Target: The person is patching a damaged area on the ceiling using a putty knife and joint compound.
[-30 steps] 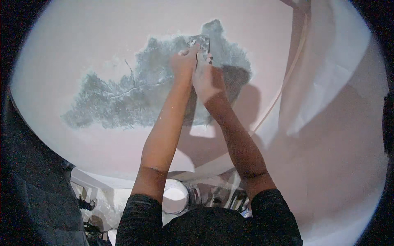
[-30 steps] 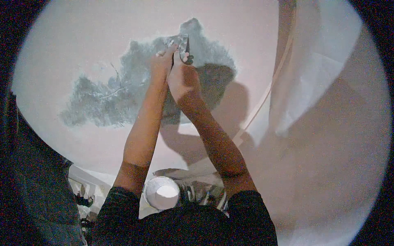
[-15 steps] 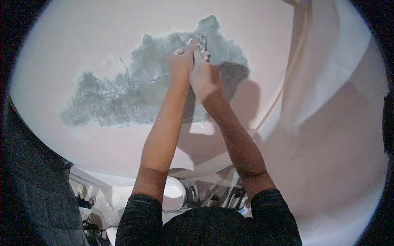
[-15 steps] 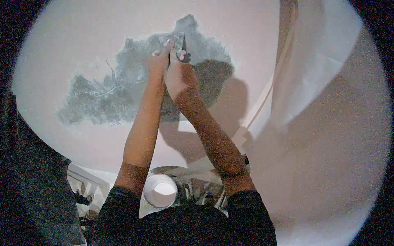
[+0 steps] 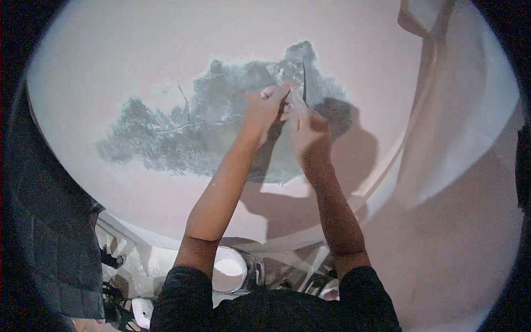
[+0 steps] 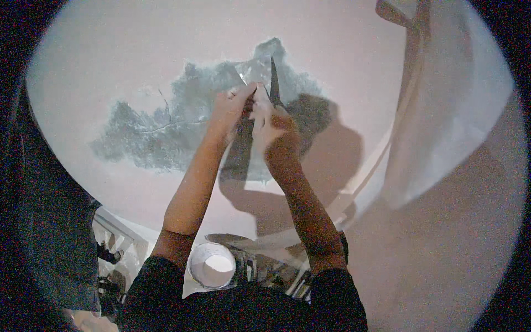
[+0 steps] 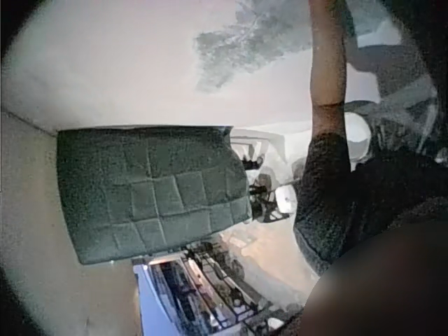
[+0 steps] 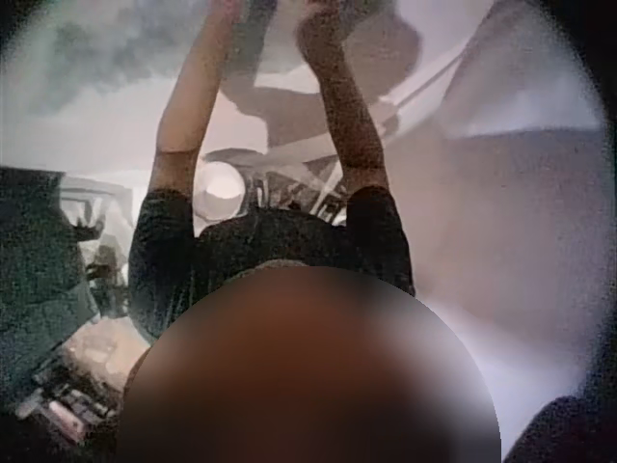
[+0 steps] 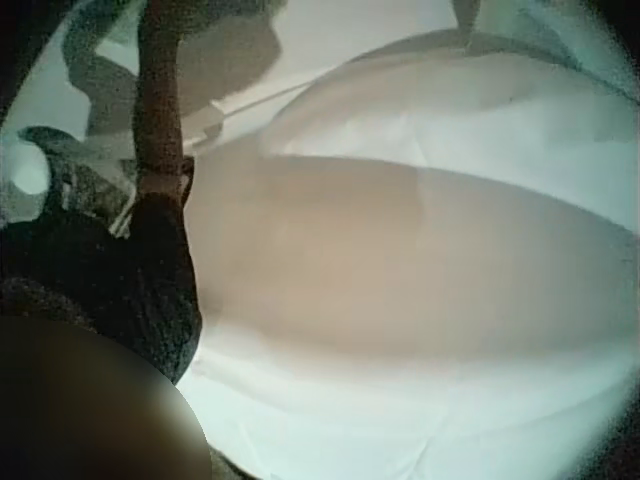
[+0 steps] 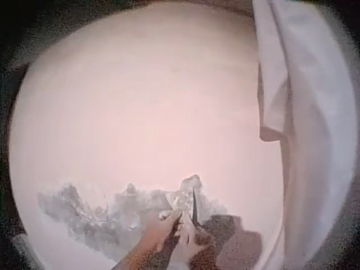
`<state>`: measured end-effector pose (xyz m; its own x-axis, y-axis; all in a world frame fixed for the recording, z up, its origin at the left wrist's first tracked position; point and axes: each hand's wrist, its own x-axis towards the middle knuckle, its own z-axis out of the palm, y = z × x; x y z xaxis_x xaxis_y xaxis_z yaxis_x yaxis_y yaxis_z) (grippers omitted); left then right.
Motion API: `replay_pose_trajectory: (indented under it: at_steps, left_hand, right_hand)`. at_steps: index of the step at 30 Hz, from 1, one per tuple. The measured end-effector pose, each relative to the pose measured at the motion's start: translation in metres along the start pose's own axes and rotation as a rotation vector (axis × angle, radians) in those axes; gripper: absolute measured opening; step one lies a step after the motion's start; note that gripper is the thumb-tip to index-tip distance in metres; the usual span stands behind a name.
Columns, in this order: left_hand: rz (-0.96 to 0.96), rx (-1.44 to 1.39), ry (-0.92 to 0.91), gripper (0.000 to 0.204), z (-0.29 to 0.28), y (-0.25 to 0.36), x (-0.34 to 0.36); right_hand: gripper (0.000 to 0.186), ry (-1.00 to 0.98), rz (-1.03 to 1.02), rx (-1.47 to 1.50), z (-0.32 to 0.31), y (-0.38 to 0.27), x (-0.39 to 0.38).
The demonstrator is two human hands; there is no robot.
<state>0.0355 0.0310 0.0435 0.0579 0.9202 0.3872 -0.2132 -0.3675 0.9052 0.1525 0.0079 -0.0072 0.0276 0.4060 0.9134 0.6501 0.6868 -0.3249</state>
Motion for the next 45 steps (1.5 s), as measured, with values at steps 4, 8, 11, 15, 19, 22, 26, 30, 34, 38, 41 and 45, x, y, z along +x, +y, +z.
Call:
replay_pose_trajectory:
  at_steps: [4, 8, 11, 15, 19, 22, 26, 30, 34, 38, 41, 45]
  left_hand:
    - [0.035, 0.097, 0.025, 0.026, -0.012, -0.014, -0.004]
    - [-0.069, 0.063, 0.004, 0.024, -0.022, -0.005, -0.017]
    - [-0.079, 0.09, -0.021, 0.024, -0.052, 0.002, -0.027]
    - [-0.088, 0.118, -0.099, 0.023, -0.097, 0.003, -0.037]
    - [-0.076, 0.106, -0.13, 0.023, -0.133, 0.007, -0.05]
    - [-0.155, 0.103, -0.179, 0.023, -0.163, 0.018, -0.063]
    - [-0.074, 0.086, -0.087, 0.022, -0.186, 0.033, -0.076]
    - [-0.097, 0.095, -0.133, 0.022, -0.199, 0.03, -0.076]
    - [-0.102, 0.093, -0.126, 0.022, -0.204, 0.034, -0.083]
    - [-0.083, 0.123, -0.072, 0.023, -0.198, 0.035, -0.08]
    - [-0.089, 0.153, -0.134, 0.025, -0.178, 0.032, -0.076]
    - [-0.095, 0.154, -0.127, 0.028, -0.156, 0.034, -0.077]
  right_hand:
    - [0.05, -0.153, 0.244, 0.064, 0.004, -0.014, 0.007]
    - [0.052, -0.109, 0.4, 0.284, 0.022, -0.022, 0.009]
    - [0.039, -0.032, 0.421, 0.299, 0.038, -0.033, 0.003]
    - [0.037, -0.073, 0.187, -0.052, 0.037, -0.041, 0.013]
    - [0.023, 0.071, 0.277, -0.053, 0.051, -0.066, 0.004]
    - [0.022, -0.043, 0.386, -0.178, 0.052, -0.067, 0.022]
    - [0.025, -0.086, 0.391, -0.21, 0.051, -0.092, 0.014]
    - [0.028, 0.007, 0.242, -0.219, 0.051, -0.091, 0.019]
    - [0.039, -0.056, 0.36, -0.107, 0.047, -0.1, 0.024]
    - [0.032, -0.005, 0.37, -0.189, 0.06, -0.098, 0.019]
    - [0.028, -0.099, 0.385, -0.183, 0.053, -0.089, 0.023]
    - [0.027, 0.103, 0.075, -0.219, 0.073, -0.056, 0.013]
